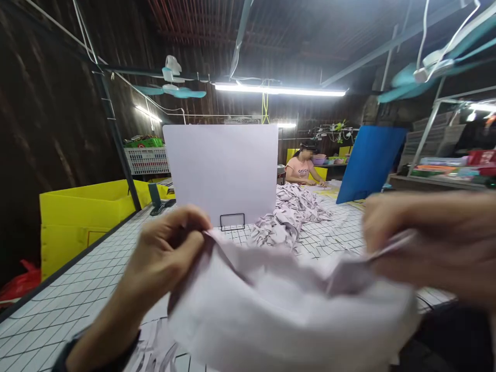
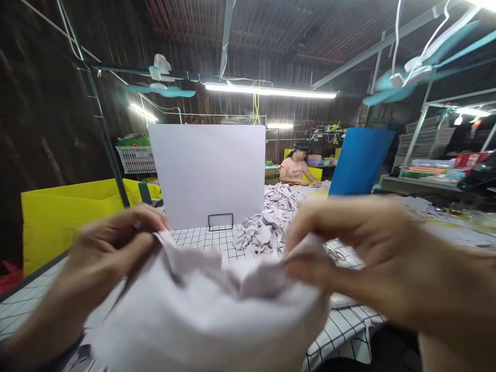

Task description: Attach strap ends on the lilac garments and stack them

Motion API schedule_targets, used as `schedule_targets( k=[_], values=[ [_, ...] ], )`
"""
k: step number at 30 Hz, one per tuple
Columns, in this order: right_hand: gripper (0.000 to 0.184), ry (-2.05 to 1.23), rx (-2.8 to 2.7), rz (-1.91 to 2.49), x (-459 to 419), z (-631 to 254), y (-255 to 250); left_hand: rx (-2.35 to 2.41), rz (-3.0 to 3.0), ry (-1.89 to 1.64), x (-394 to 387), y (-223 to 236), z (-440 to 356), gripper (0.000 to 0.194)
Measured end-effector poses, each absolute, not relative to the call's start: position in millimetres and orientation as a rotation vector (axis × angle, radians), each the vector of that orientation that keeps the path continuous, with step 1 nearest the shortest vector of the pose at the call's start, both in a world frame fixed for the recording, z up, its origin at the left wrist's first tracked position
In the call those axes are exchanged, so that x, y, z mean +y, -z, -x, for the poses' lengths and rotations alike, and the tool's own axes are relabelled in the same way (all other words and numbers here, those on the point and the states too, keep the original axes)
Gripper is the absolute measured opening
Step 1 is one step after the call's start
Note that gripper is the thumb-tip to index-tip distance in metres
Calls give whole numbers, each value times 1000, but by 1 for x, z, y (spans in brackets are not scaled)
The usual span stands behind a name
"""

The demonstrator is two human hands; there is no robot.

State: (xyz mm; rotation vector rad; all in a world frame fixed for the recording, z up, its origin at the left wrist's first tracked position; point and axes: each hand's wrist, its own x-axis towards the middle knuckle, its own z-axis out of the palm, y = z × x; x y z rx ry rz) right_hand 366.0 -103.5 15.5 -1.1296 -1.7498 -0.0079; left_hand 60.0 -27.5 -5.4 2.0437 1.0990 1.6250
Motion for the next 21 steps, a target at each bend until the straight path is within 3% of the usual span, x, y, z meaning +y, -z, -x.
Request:
schedule_targets(
  k=[3, 6, 8, 11, 16, 21],
  values=[
    [14, -355, -2217, 1172, -77, -363, 21, 1150, -2160, -1349, 7, 56, -75, 15],
    [13, -581, -2160, 1324, -38, -368, 78, 1284, -2246, -1197, 45, 102, -94, 19],
    [7, -806, -2159, 1409, -13, -376, 117, 1400, -2335, -860, 67, 128, -105, 23],
    [19, -1134, -2087, 1525, 25, -391, 161, 1438, -2385, -399, 94, 154, -122, 23],
    [32, -946, -1712, 1701, 106, -410, 195, 1260, -2338, -392, 139, 167, -172, 29],
    [23, -982, -1633, 1794, 161, -414, 226, 1202, -2228, -455, 186, 179, -219, 29]
  ],
)
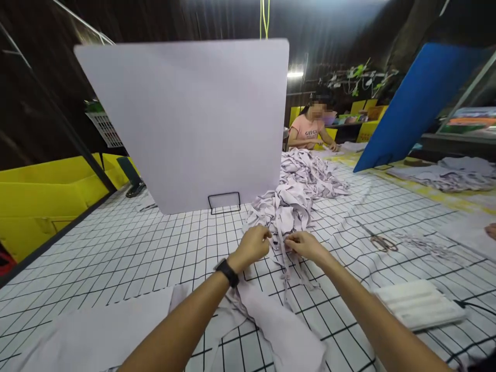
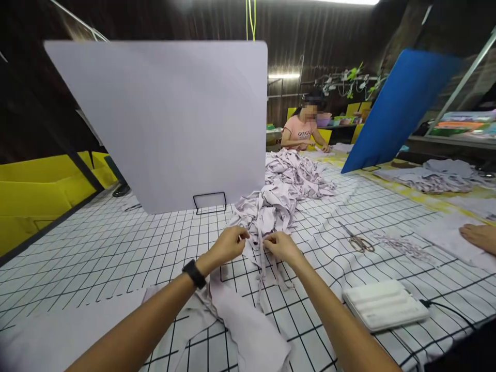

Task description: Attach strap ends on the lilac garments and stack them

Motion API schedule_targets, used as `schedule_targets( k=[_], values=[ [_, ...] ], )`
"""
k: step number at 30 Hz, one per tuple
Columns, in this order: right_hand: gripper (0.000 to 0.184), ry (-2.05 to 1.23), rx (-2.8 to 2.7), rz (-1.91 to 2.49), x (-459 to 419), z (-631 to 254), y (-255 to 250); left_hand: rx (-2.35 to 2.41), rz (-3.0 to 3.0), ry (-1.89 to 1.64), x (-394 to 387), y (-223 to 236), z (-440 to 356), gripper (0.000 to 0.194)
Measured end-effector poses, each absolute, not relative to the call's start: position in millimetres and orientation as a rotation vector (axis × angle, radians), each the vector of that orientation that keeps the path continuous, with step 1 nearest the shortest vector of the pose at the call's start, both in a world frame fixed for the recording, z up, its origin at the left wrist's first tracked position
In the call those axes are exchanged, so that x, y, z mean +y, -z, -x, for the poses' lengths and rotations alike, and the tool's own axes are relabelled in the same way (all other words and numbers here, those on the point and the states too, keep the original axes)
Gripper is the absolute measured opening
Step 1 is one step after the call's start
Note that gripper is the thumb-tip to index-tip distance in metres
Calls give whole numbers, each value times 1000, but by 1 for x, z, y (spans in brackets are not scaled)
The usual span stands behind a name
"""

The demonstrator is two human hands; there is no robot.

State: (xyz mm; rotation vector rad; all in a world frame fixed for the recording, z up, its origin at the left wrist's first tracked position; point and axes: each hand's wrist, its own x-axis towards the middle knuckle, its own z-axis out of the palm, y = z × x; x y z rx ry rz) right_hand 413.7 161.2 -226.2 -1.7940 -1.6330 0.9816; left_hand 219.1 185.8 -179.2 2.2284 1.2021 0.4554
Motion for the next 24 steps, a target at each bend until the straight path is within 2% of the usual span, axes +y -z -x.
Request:
schedule_targets(
  k=[2, 5, 7, 11, 16, 20, 24],
  values=[
    [25, -1006, -1644, 1753, 164, -412, 237, 1164, -2160, -439, 194, 191, -229, 23],
    [40, -1041, -1604, 1654, 158, -409, 240, 1142, -2028, -447, 193, 209, -236, 18],
    [44, -1071, -1545, 1573, 150, -410, 232, 1119, -1930, -468, 188, 215, -237, 19],
    [44, -1109, -1415, 1454, 136, -415, 205, 906, -1650, -481, 179, 211, -237, 21],
    [49, -1106, -1292, 1384, 127, -420, 187, 702, -1117, -463, 171, 198, -237, 7],
    [48, -1097, -1214, 1358, 125, -424, 193, 728, -1095, -411, 159, 203, -239, 25],
    [45, -1122, -1181, 1370, 118, -425, 204, 843, -1097, -439, 147, 208, -241, 24]
  ],
)
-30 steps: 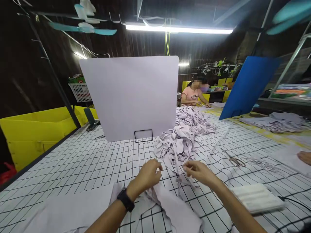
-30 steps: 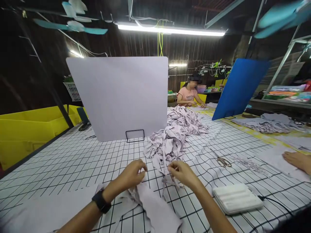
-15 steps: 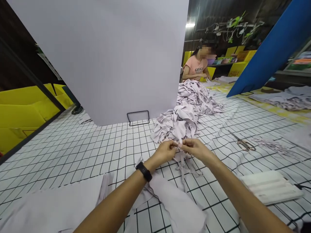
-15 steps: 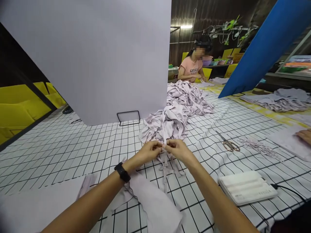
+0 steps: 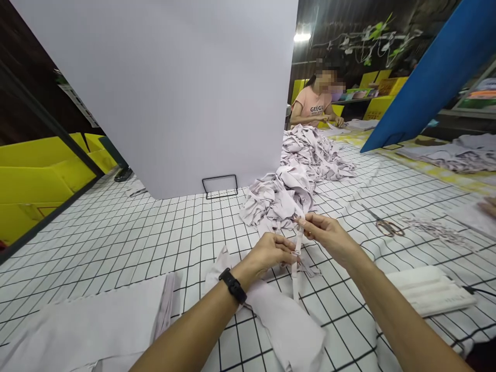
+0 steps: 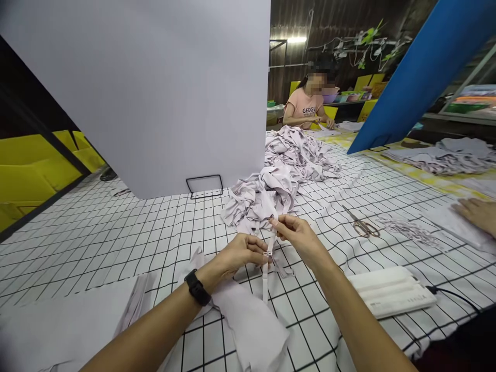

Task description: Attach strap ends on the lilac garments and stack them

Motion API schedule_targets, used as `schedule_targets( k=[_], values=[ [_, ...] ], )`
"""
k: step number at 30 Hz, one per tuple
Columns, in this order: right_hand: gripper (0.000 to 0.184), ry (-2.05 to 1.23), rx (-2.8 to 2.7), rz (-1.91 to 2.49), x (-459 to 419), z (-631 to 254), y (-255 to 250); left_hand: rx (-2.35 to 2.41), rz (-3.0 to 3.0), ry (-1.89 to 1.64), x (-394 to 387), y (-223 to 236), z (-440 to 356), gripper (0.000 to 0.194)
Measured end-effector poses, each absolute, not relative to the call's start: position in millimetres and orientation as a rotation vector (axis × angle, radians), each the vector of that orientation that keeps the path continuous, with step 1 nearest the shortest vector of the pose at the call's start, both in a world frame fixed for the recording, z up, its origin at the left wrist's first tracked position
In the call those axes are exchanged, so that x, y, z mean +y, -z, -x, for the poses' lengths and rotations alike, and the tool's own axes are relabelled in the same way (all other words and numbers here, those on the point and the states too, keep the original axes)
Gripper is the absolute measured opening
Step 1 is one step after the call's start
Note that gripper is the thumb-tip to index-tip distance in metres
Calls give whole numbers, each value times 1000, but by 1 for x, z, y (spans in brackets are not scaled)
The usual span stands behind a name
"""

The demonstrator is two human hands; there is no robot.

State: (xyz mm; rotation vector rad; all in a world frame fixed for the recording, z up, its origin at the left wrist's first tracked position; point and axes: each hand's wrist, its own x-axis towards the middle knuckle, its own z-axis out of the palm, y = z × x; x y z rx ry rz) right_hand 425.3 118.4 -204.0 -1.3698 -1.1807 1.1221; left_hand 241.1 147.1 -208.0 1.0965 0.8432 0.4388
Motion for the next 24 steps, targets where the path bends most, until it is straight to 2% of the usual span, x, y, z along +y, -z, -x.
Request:
schedule_targets(
  k=[5, 9, 13, 17, 20, 24],
  values=[
    [45, -1255, -1228, 1396, 99, -420, 212, 876, -1114, -558, 141, 208, -240, 24],
    [43, -1225, -1330, 1445, 88, -417, 211, 886, -1144, -644, 137, 209, -238, 22],
    [53, -1182, -1367, 1575, 87, -416, 211, 903, -1238, -688, 132, 210, -241, 19],
    [66, -1343, -1337, 1490, 93, -415, 215, 861, -1289, -719, 126, 215, -244, 21],
    [61, -1352, -1346, 1425, 98, -417, 218, 942, -1280, -788, 121, 220, -246, 27],
    [58, -1283, -1293, 1559, 101, -421, 225, 991, -1203, -833, 120, 223, -245, 28]
  ],
)
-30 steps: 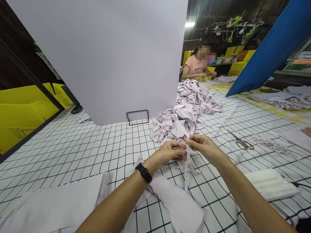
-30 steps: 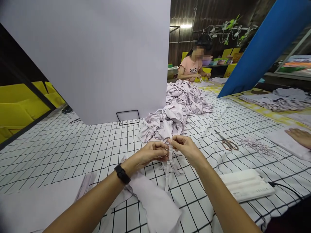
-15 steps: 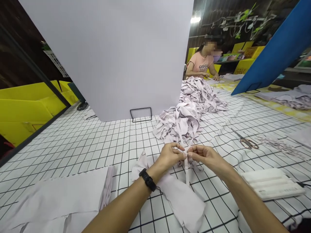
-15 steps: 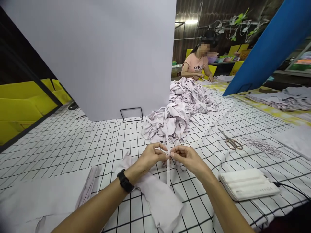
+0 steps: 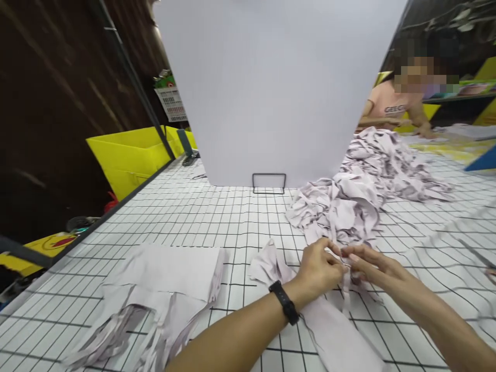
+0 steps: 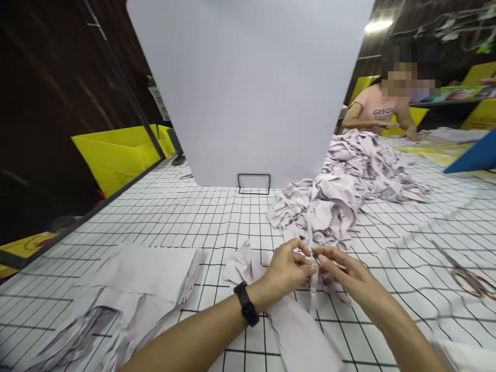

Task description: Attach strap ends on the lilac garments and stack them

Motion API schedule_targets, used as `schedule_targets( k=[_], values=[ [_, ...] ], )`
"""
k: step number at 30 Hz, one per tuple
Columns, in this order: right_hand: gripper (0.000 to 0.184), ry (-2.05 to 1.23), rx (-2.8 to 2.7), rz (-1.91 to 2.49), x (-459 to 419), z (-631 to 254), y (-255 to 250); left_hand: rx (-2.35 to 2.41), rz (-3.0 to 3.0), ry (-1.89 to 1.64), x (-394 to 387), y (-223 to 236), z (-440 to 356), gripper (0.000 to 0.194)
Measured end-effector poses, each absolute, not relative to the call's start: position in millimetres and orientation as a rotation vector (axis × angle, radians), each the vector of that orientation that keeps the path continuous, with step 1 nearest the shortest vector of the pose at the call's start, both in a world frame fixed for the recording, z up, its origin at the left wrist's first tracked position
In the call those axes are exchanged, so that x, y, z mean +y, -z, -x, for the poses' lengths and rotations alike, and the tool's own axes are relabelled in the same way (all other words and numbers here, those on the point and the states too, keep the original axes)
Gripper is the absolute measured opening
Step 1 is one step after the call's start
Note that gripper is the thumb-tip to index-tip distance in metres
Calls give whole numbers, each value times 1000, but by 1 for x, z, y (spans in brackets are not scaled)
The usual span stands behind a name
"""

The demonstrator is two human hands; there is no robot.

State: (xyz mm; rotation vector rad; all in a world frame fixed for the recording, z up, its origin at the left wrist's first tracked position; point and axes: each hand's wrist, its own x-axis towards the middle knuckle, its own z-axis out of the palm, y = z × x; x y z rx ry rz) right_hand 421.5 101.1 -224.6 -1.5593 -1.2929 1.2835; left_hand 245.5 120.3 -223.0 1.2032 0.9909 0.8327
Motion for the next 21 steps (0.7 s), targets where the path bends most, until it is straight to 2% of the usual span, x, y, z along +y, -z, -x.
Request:
schedule_targets(
  k=[4, 7, 13, 16, 21],
  values=[
    [54, -1437, -1331, 1564, 101, -424, 230, 1050, -1170, -853, 121, 222, -245, 27],
    [49, -1347, -1427, 1538, 98, -424, 229, 1059, -1141, -877, 121, 222, -245, 26],
    [40, -939, -1638, 1663, 89, -418, 223, 985, -1091, -868, 124, 222, -238, 19],
    [34, -739, -1883, 1664, 97, -416, 235, 720, -1201, -761, 115, 217, -228, 13],
    [39, -224, -2038, 1657, 122, -438, 258, 438, -1784, -535, 73, 206, -205, 38]
  ],
)
